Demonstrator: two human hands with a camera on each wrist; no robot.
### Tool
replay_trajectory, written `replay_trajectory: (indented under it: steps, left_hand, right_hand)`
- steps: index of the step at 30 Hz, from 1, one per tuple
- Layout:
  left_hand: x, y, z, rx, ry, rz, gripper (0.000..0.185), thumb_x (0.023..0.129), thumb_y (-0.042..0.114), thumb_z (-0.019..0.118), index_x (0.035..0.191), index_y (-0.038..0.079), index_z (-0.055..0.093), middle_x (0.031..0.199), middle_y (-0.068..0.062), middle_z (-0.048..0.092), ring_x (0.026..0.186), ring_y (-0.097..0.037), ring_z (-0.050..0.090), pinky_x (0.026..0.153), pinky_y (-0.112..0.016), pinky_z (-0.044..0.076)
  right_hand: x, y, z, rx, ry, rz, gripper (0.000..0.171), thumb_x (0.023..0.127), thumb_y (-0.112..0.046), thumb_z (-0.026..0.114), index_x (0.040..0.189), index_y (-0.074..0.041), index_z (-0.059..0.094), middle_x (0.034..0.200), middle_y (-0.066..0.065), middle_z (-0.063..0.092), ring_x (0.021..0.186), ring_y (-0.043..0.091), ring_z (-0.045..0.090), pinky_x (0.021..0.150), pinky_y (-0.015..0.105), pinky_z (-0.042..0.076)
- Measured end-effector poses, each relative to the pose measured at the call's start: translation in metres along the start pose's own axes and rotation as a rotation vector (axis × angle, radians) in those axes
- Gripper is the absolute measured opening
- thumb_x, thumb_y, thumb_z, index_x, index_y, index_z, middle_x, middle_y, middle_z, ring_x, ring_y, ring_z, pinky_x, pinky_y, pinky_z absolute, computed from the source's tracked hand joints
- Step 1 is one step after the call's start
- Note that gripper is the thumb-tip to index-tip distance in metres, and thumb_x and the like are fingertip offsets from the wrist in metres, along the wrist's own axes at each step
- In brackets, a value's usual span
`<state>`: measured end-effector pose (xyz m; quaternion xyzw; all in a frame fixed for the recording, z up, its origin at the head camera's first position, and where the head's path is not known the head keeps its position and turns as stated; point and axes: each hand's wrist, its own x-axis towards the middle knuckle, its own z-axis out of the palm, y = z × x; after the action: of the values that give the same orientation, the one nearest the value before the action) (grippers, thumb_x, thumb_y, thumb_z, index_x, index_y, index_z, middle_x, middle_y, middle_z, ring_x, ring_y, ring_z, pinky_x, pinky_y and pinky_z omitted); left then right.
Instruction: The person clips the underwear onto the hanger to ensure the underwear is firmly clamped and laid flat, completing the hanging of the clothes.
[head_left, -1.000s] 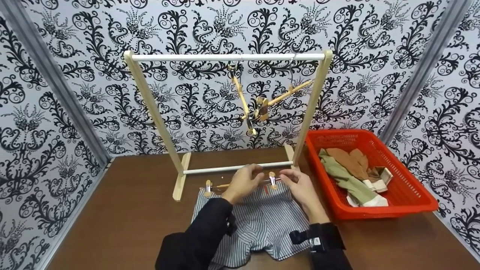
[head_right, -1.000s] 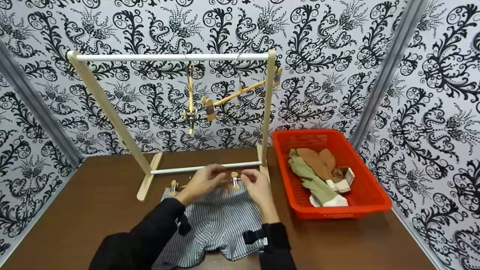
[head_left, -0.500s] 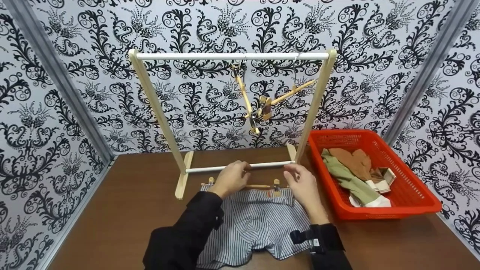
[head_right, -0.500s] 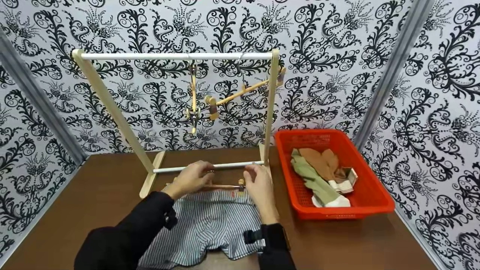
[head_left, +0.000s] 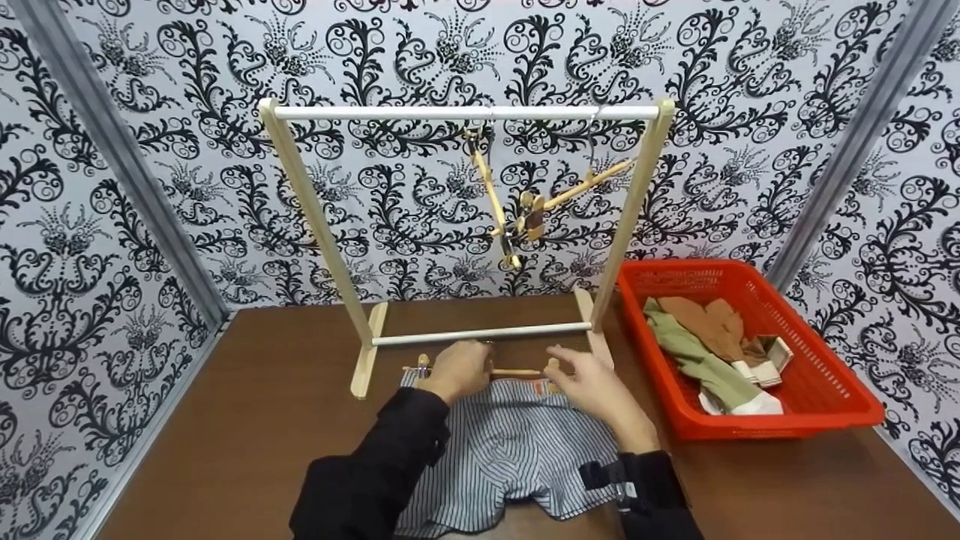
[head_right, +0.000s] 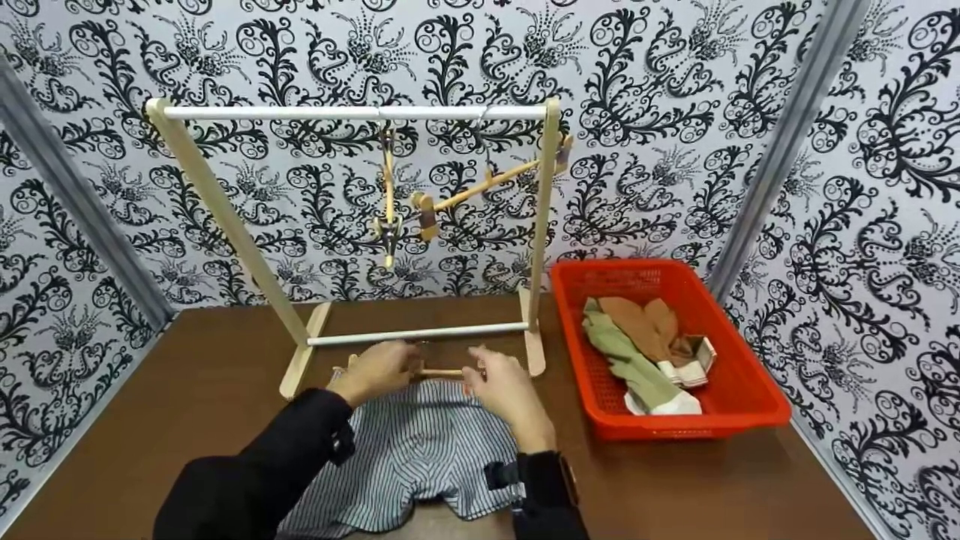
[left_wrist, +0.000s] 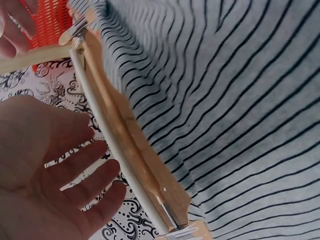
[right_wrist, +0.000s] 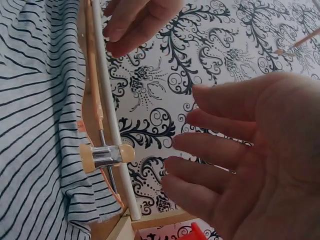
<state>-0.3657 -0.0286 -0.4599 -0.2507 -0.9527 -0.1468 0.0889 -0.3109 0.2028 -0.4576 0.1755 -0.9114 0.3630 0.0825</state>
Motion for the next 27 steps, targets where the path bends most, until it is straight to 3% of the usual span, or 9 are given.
replay_trajectory:
  steps: [2, 6, 9, 13, 19, 27]
  left_hand:
    - [0.000, -0.001, 0.003, 0.026, -0.036, -0.024, 0.016, 0.088, 0.004, 0.065, 0.073, 0.009, 0.063, 0.080, -0.009, 0.069, 0.081, -0.031, 0.069, 0.072, -0.047, 0.057]
    - [-0.001, -0.003, 0.007, 0.045, -0.094, -0.054, 0.016, 0.083, 0.001, 0.069, 0.071, 0.012, 0.067, 0.080, -0.007, 0.071, 0.079, -0.030, 0.069, 0.070, -0.047, 0.057]
    - [-0.002, -0.005, 0.009, 0.039, -0.105, -0.051, 0.012, 0.084, 0.004, 0.072, 0.076, 0.013, 0.074, 0.079, -0.007, 0.072, 0.076, -0.030, 0.069, 0.066, -0.045, 0.056]
    - [-0.003, -0.008, 0.012, 0.041, -0.072, -0.019, 0.007, 0.085, 0.011, 0.077, 0.080, 0.015, 0.078, 0.079, -0.006, 0.073, 0.073, -0.029, 0.070, 0.062, -0.045, 0.055]
    - [-0.006, -0.011, 0.014, 0.029, -0.048, -0.031, 0.015, 0.076, -0.001, 0.076, 0.074, 0.013, 0.076, 0.072, -0.006, 0.070, 0.069, -0.029, 0.067, 0.061, -0.045, 0.054]
    - [-0.009, -0.011, 0.017, 0.080, -0.004, -0.033, 0.017, 0.077, -0.001, 0.073, 0.070, 0.014, 0.074, 0.077, -0.009, 0.073, 0.075, -0.032, 0.070, 0.063, -0.047, 0.056]
  right_hand:
    - [-0.002, 0.000, 0.002, -0.010, -0.116, -0.008, 0.045, 0.101, -0.018, 0.063, 0.136, 0.010, 0.056, 0.138, 0.029, 0.056, 0.124, 0.041, 0.057, 0.108, 0.056, 0.040]
    - [-0.005, 0.001, 0.004, -0.038, -0.289, -0.026, 0.054, 0.102, -0.024, 0.061, 0.142, 0.011, 0.050, 0.139, 0.031, 0.054, 0.127, 0.044, 0.053, 0.108, 0.059, 0.039]
    - [-0.004, 0.003, 0.006, -0.045, -0.314, -0.045, 0.055, 0.102, -0.024, 0.061, 0.142, 0.012, 0.048, 0.139, 0.032, 0.054, 0.129, 0.046, 0.052, 0.108, 0.060, 0.038]
    - [-0.004, 0.007, 0.010, -0.048, -0.329, -0.057, 0.056, 0.103, -0.023, 0.060, 0.143, 0.013, 0.046, 0.140, 0.033, 0.052, 0.131, 0.047, 0.049, 0.109, 0.059, 0.037]
    - [-0.003, 0.011, 0.016, -0.030, -0.388, -0.014, 0.059, 0.103, -0.024, 0.059, 0.147, 0.011, 0.042, 0.145, 0.031, 0.049, 0.136, 0.045, 0.045, 0.112, 0.058, 0.034]
    - [-0.004, 0.015, 0.023, -0.014, -0.434, 0.043, 0.057, 0.103, -0.025, 0.060, 0.147, 0.007, 0.045, 0.146, 0.026, 0.050, 0.137, 0.042, 0.044, 0.114, 0.057, 0.031]
